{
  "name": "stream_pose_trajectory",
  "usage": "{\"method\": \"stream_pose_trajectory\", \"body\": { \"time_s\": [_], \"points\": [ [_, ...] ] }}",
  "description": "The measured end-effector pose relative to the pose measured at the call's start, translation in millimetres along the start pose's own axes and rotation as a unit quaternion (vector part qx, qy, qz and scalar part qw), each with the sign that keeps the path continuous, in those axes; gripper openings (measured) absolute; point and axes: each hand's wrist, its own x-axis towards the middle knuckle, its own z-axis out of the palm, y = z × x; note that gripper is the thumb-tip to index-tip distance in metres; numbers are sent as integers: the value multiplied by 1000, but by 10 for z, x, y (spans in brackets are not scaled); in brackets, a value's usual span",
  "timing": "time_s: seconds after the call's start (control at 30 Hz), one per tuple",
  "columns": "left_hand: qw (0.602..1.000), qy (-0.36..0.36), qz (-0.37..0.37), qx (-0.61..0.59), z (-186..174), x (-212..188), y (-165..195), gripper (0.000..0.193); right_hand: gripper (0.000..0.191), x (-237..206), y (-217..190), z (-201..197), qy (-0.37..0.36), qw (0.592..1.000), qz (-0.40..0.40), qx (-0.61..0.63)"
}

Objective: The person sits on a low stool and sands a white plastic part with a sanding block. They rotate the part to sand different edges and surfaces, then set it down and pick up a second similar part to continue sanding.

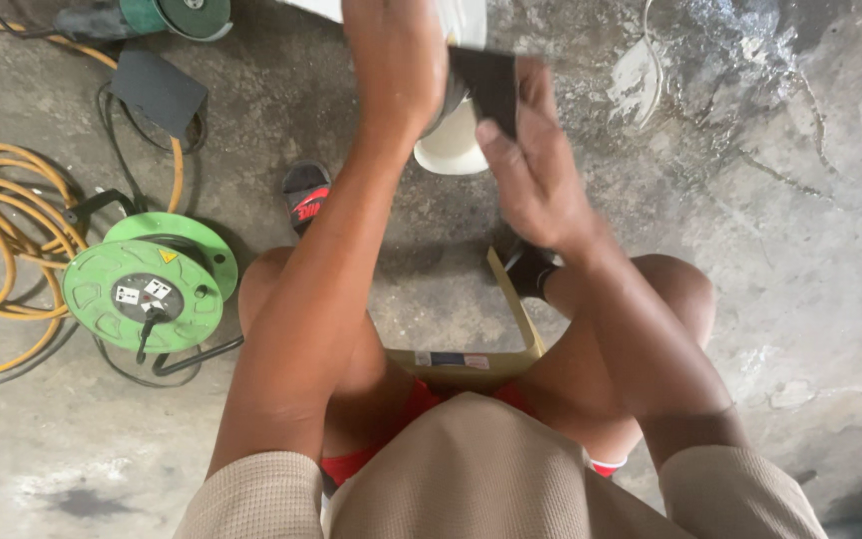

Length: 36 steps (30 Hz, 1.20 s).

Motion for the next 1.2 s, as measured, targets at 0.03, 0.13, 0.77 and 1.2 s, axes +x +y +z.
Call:
{"method": "stream_pose_trajectory", "body": {
  "time_s": [0.03, 0.13, 0.77, 1.2],
  "points": [
    [1000, 2, -24, -18, -4, -10, -14, 31, 38, 7, 1, 7, -9, 1000, 4, 15],
    [992, 7, -100, -71, 18, -80, -41, 33, 42, 25, -2, 3, 22, 999, 32, 7],
    [979, -17, -134, -154, 81, -99, -143, 30, 62, 66, 92, -156, 104, 964, -41, -242],
    [980, -23, -91, -176, 157, -173, 116, 34, 37, 88, 118, -138, 187, 981, 28, 44]
  ]
}}
